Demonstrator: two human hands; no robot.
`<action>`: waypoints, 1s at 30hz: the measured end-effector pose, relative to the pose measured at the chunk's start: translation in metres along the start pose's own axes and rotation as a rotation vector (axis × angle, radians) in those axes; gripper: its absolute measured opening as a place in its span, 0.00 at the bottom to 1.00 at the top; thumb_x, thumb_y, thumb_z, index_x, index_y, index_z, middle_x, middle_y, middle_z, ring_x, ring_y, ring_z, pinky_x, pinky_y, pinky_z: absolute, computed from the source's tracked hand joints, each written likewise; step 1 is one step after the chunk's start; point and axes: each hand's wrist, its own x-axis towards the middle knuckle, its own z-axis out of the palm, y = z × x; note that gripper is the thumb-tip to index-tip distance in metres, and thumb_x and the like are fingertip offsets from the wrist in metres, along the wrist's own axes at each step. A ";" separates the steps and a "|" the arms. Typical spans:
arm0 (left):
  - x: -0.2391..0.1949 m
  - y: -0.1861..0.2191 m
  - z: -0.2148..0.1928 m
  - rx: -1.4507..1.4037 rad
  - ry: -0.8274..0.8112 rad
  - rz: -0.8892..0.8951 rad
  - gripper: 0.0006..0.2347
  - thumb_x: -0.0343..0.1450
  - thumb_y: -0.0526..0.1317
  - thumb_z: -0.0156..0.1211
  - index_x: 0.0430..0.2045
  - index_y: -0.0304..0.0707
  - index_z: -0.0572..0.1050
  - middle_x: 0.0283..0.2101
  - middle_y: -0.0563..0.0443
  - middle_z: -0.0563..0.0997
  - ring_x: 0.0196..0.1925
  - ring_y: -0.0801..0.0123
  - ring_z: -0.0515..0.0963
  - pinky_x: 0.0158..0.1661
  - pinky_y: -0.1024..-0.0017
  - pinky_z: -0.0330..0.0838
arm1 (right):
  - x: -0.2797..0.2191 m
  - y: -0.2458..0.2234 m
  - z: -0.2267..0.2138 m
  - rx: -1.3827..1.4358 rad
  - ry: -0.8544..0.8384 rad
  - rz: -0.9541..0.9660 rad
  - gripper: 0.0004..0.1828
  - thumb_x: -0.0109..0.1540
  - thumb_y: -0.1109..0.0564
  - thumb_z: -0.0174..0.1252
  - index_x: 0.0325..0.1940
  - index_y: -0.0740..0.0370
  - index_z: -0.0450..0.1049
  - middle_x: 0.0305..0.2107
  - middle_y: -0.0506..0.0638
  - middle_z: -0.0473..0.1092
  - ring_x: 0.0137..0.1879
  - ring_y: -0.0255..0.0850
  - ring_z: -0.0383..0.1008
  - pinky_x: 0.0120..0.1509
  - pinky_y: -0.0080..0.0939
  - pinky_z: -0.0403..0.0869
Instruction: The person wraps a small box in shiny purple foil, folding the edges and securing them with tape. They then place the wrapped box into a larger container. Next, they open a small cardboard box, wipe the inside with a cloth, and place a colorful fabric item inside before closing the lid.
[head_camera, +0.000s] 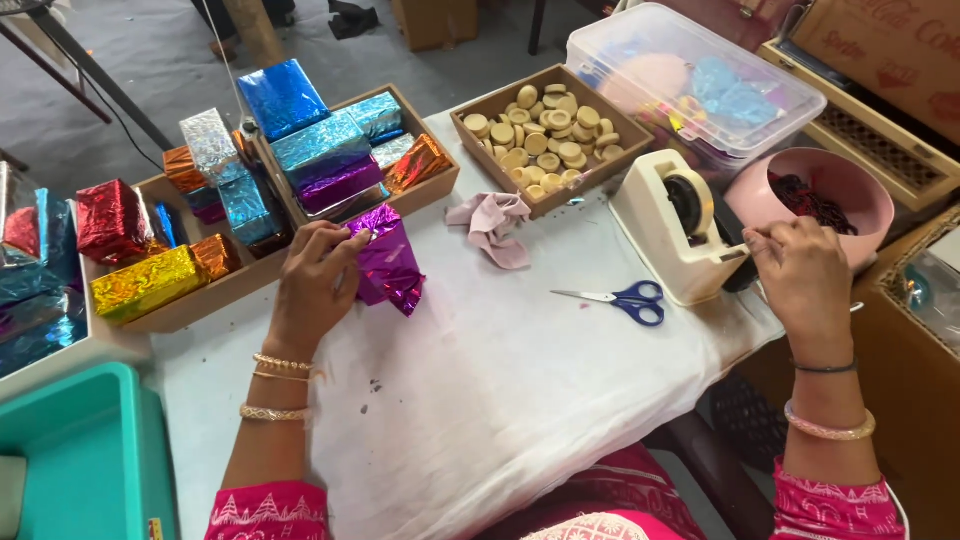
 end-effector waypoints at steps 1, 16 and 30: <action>-0.001 0.000 0.001 -0.002 -0.002 -0.001 0.16 0.66 0.26 0.62 0.48 0.38 0.81 0.42 0.46 0.77 0.54 0.54 0.76 0.54 0.59 0.75 | 0.000 0.002 0.001 -0.001 -0.003 0.001 0.15 0.73 0.46 0.60 0.44 0.60 0.81 0.39 0.55 0.72 0.51 0.55 0.71 0.56 0.53 0.71; 0.001 0.001 -0.001 0.029 0.017 -0.016 0.16 0.67 0.26 0.62 0.48 0.38 0.81 0.40 0.47 0.77 0.53 0.55 0.77 0.55 0.60 0.75 | 0.009 0.003 0.020 -0.104 -0.026 -0.008 0.19 0.69 0.40 0.62 0.38 0.56 0.84 0.39 0.51 0.74 0.54 0.52 0.73 0.53 0.53 0.73; -0.001 -0.003 0.003 0.009 -0.004 0.004 0.14 0.67 0.28 0.63 0.47 0.37 0.81 0.40 0.47 0.77 0.53 0.56 0.75 0.55 0.60 0.75 | 0.010 0.045 0.044 0.224 -0.066 -0.045 0.16 0.71 0.48 0.62 0.41 0.66 0.80 0.42 0.56 0.74 0.57 0.51 0.69 0.59 0.50 0.72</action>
